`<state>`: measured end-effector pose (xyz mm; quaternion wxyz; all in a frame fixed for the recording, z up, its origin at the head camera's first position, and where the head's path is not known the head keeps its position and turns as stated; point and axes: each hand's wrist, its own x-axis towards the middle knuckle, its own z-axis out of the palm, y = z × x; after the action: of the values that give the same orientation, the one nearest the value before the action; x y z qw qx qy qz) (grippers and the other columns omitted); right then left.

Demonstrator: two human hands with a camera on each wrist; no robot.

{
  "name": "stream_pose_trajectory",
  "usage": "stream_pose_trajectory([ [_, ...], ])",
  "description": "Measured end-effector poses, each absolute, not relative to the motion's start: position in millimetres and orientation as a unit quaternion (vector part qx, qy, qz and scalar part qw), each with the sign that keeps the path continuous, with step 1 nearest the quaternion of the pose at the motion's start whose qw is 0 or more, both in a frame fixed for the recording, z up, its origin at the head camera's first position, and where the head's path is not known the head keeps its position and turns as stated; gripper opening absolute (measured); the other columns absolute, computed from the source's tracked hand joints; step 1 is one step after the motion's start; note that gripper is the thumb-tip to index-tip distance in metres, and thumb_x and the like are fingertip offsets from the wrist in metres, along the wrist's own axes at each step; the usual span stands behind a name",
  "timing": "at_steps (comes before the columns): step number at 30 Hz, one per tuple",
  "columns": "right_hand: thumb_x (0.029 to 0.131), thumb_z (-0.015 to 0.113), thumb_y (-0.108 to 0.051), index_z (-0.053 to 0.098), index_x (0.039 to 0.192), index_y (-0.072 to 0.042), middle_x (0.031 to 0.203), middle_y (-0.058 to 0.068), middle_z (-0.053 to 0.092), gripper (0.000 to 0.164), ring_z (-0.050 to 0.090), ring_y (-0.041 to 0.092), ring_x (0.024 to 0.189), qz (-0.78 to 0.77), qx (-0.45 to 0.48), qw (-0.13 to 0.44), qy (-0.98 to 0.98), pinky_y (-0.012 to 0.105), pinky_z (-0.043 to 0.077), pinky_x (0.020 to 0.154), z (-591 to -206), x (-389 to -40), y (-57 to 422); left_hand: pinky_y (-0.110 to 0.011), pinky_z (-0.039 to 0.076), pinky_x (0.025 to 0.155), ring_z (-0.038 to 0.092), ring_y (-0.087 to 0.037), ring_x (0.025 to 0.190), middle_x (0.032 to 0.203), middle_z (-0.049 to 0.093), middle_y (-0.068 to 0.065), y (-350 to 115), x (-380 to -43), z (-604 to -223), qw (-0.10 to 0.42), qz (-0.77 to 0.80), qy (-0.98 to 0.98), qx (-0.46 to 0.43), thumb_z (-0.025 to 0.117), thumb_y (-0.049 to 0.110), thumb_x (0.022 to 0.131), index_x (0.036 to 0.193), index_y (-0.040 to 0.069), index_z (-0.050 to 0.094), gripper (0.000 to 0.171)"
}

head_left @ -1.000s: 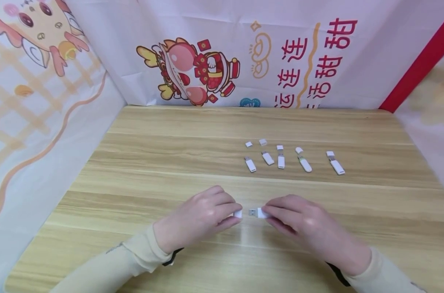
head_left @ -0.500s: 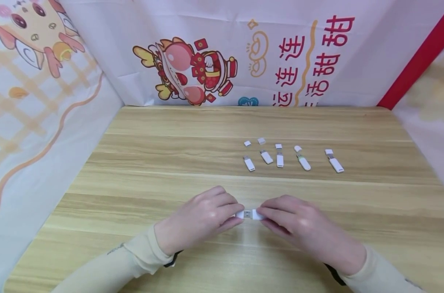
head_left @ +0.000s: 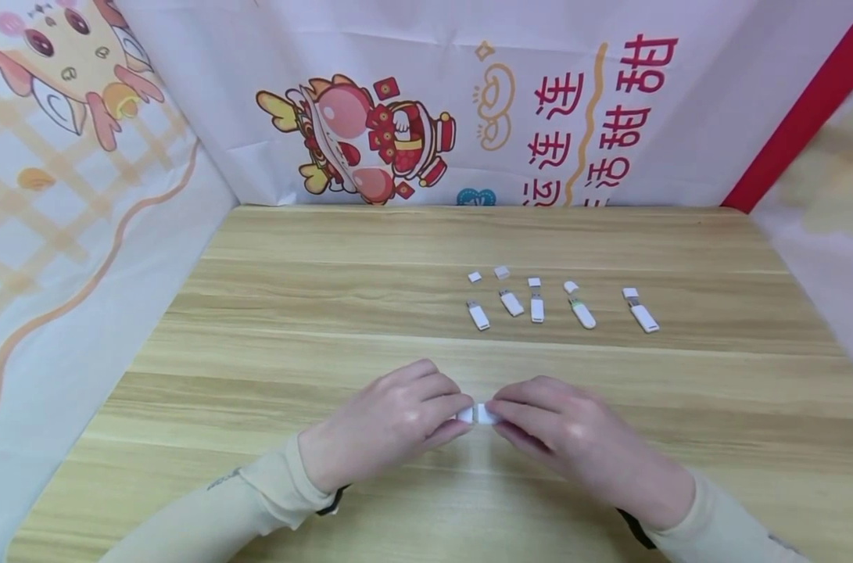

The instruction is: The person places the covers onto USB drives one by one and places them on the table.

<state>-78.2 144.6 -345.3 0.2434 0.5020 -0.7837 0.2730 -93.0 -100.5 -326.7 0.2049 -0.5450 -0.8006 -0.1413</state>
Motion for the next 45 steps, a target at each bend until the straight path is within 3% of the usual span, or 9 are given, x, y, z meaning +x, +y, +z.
stream_pose_trajectory([
  [14, 0.104, 0.051, -0.02, 0.075, 0.099, 0.001, 0.098, 0.006, 0.069, 0.033, 0.068, 0.017, 0.084, 0.284, 0.51, 0.277, -0.763, 0.024, 0.056, 0.075, -343.4, -77.3, 140.2, -0.02, 0.05, 0.079, 0.059, -0.012, 0.086, 0.092, 0.069, 0.002, -101.4, -89.2, -323.0, 0.191, -0.147, -0.8, -0.549, 0.077, 0.015, 0.087, 0.1, 0.007, 0.075, 0.015],
  [26, 0.105, 0.045, -0.023, 0.073, 0.105, 0.001, 0.102, 0.008, 0.068, 0.038, 0.067, 0.02, 0.089, 0.24, 0.483, 0.259, -0.801, 0.03, 0.057, 0.077, -341.7, -70.3, 137.0, -0.02, 0.05, 0.079, 0.059, -0.012, 0.088, 0.095, 0.069, 0.001, -102.4, -86.3, -321.1, 0.185, -0.153, -0.806, -0.541, 0.076, 0.014, 0.088, 0.104, 0.006, 0.075, 0.018],
  [33, 0.099, 0.059, -0.017, 0.073, 0.103, 0.001, 0.098, 0.006, 0.068, 0.024, 0.066, 0.019, 0.085, 0.25, 0.464, 0.264, -0.808, 0.025, 0.057, 0.074, -340.3, -70.6, 133.5, -0.018, 0.05, 0.074, 0.059, -0.011, 0.083, 0.093, 0.07, 0.0, -101.6, -87.3, -321.2, 0.212, -0.155, -0.809, -0.526, 0.076, 0.016, 0.089, 0.102, 0.004, 0.074, 0.018],
  [39, 0.097, 0.061, -0.013, 0.074, 0.101, 0.002, 0.096, 0.006, 0.068, 0.02, 0.066, 0.018, 0.084, 0.249, 0.465, 0.268, -0.807, 0.024, 0.056, 0.072, -339.5, -71.9, 131.6, -0.016, 0.049, 0.066, 0.056, -0.009, 0.074, 0.084, 0.069, 0.001, -103.2, -88.7, -322.6, 0.232, -0.142, -0.813, -0.514, 0.078, 0.02, 0.087, 0.097, 0.004, 0.074, 0.02],
  [45, 0.082, 0.078, -0.003, 0.074, 0.1, 0.002, 0.095, 0.006, 0.068, 0.019, 0.066, 0.017, 0.083, 0.242, 0.47, 0.262, -0.807, 0.022, 0.056, 0.073, -338.1, -72.4, 129.1, -0.016, 0.048, 0.064, 0.055, -0.007, 0.072, 0.082, 0.067, 0.003, -105.4, -87.7, -321.2, 0.219, -0.142, -0.815, -0.517, 0.075, 0.019, 0.089, 0.096, 0.006, 0.073, 0.016],
])
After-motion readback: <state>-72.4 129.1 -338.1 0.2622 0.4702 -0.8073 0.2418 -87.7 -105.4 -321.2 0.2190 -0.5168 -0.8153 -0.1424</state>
